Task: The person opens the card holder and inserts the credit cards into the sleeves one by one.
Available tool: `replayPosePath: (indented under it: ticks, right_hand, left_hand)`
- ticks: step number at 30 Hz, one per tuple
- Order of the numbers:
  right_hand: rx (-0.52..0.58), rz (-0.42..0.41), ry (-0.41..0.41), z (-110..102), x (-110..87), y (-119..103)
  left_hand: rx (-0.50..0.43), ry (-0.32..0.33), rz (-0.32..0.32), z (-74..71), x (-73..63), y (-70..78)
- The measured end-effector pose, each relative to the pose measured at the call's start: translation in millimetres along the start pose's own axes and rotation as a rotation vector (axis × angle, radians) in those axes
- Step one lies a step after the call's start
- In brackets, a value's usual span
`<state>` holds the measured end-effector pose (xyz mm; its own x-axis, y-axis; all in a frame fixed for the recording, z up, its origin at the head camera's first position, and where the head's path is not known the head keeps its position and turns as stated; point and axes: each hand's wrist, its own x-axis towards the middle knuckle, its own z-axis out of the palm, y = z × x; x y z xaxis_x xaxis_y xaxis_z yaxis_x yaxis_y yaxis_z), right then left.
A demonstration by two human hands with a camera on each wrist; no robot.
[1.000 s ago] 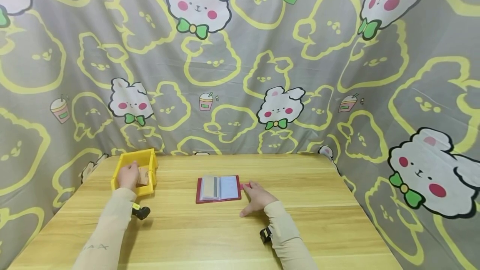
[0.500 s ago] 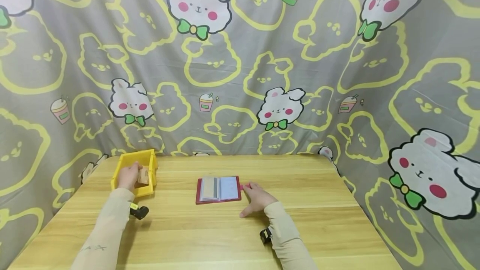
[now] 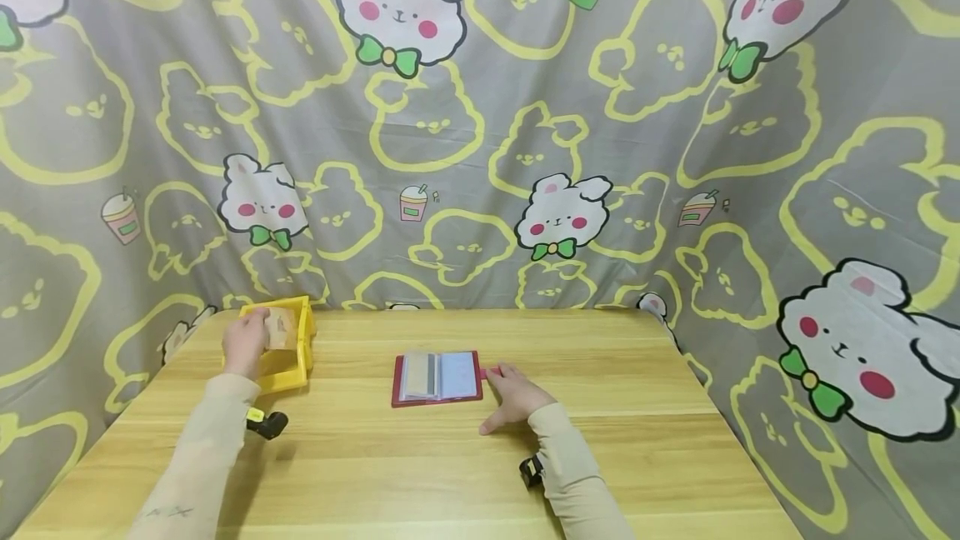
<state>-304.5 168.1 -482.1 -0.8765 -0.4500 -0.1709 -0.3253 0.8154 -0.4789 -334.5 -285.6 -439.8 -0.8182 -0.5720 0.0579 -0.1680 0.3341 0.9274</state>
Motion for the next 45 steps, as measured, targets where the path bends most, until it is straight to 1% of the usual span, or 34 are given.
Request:
replayPosePath:
  ticks: [1,3,5,7,10,13,16,19,22,24,31,37,42,45]
  right_hand:
    - [-0.001,-0.001,0.000,0,0.1,0]
    - [0.001,-0.001,0.001,0,0.3,0]
    - [0.002,-0.002,0.003,-1,0.5,0]
    - [0.003,-0.004,0.007,-1,0.8,1]
    - [0.003,-0.006,0.010,-2,1.0,1]
    - [0.005,-0.006,0.011,-1,1.1,1]
    - [0.004,-0.006,0.011,-1,0.9,2]
    - [0.003,-0.009,0.011,-1,1.0,2]
    - [-0.004,-0.016,0.011,-1,1.0,2]
    - [-0.010,-0.019,0.010,-2,0.7,1]
    - [-0.014,-0.030,0.000,-4,0.4,0]
    - [0.007,-0.020,0.001,-3,0.9,0]
    - [0.016,-0.026,0.015,-4,0.8,-1]
    - [0.010,-0.036,0.032,-6,0.4,-2]
  left_hand:
    - [-0.001,0.020,0.019,-1.7,-0.1,2.7]
    - [-0.001,0.043,0.036,-5.7,-0.7,8.5]
    - [-0.029,0.049,0.037,-9.7,-1.8,14.8]
    - [-0.079,0.043,0.023,-12.9,-3.2,21.2]
    - [-0.149,0.022,-0.005,-15.7,-8.0,30.7]
    - [-0.198,-0.007,-0.004,-15.1,-15.5,40.3]
    - [-0.247,-0.050,0.003,-11.7,-24.2,50.1]
    - [-0.336,-0.096,0.005,-5.4,-32.4,57.4]
    - [-0.411,-0.134,0.004,4.0,-39.7,60.1]
    - [-0.442,-0.161,0.004,12.0,-44.8,59.7]
    - [-0.482,-0.223,0.001,45.8,-62.6,55.3]
    - [-0.513,-0.274,-0.012,75.4,-78.4,52.0]
    - [-0.532,-0.327,-0.023,95.9,-91.7,49.4]
    - [-0.545,-0.347,-0.037,105.9,-98.4,49.3]
